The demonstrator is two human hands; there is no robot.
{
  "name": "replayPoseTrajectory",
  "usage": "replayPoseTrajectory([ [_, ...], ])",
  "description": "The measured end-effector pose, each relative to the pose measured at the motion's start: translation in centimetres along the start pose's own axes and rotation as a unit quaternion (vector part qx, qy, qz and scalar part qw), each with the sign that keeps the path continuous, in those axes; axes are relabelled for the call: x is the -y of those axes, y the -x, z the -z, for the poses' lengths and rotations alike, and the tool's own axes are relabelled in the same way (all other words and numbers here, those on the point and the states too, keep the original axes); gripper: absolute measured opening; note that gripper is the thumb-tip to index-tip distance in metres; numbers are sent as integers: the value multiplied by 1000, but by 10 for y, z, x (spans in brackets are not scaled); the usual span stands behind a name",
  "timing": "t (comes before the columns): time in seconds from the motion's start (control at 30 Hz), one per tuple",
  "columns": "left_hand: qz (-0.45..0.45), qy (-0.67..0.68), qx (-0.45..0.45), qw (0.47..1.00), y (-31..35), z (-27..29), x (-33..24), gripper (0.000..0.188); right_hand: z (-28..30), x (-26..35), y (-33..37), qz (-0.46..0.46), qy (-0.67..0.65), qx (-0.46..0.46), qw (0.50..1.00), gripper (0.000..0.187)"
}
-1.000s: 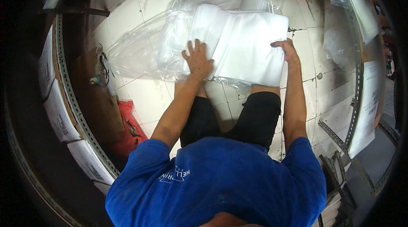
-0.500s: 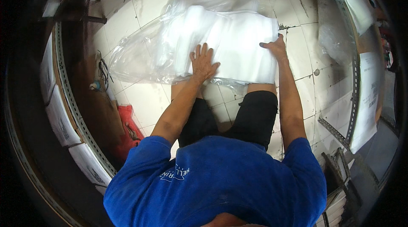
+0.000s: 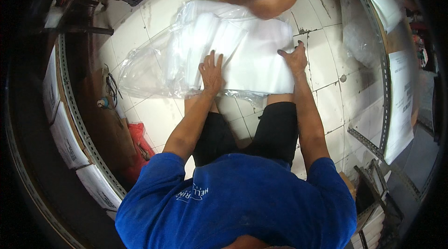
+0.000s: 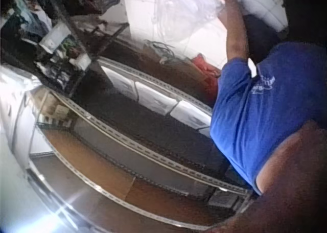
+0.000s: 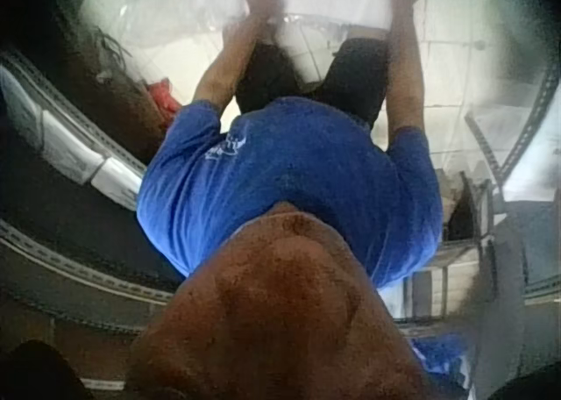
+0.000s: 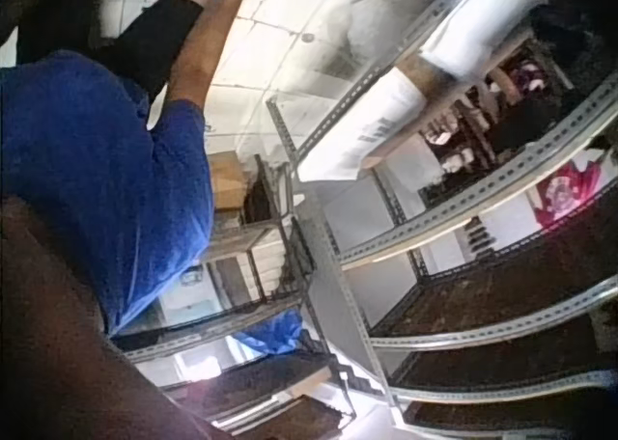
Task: The person organizes stacks of white sheets by placing them into clear plastic bags and then stacking the bagged items onto a shelf.
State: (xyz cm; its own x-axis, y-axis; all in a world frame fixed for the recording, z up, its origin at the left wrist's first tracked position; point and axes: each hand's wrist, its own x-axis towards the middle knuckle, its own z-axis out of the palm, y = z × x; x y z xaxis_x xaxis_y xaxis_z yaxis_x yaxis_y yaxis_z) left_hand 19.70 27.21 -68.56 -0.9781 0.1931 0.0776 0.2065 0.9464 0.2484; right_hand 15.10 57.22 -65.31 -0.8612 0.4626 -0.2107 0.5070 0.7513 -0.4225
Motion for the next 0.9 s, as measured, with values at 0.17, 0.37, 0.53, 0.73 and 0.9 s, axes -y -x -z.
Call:
replayPoseTrajectory([
  [0.17, -109, -12, -9, 994, 14, -8, 24, 32, -3, 17, 12, 52, 8, -20, 998, 76],
  [0.37, -22, -26, 18, 999, 2, 30, 29, 32, -13, 4, 13, 39, -24, -23, 999, 72],
  [0.53, 110, -41, -5, 993, -4, 38, 39, 53, -13, 5, 16, 44, -35, -28, 998, 73],
  [0.73, 329, 176, -26, 927, -1, 30, 62, 64, -15, 0, 16, 7, -38, -16, 999, 72],
  [0.9, 308, 204, -13, 929, -2, 12, 82, 76, -20, -14, 15, 10, -87, -12, 996, 81],
])
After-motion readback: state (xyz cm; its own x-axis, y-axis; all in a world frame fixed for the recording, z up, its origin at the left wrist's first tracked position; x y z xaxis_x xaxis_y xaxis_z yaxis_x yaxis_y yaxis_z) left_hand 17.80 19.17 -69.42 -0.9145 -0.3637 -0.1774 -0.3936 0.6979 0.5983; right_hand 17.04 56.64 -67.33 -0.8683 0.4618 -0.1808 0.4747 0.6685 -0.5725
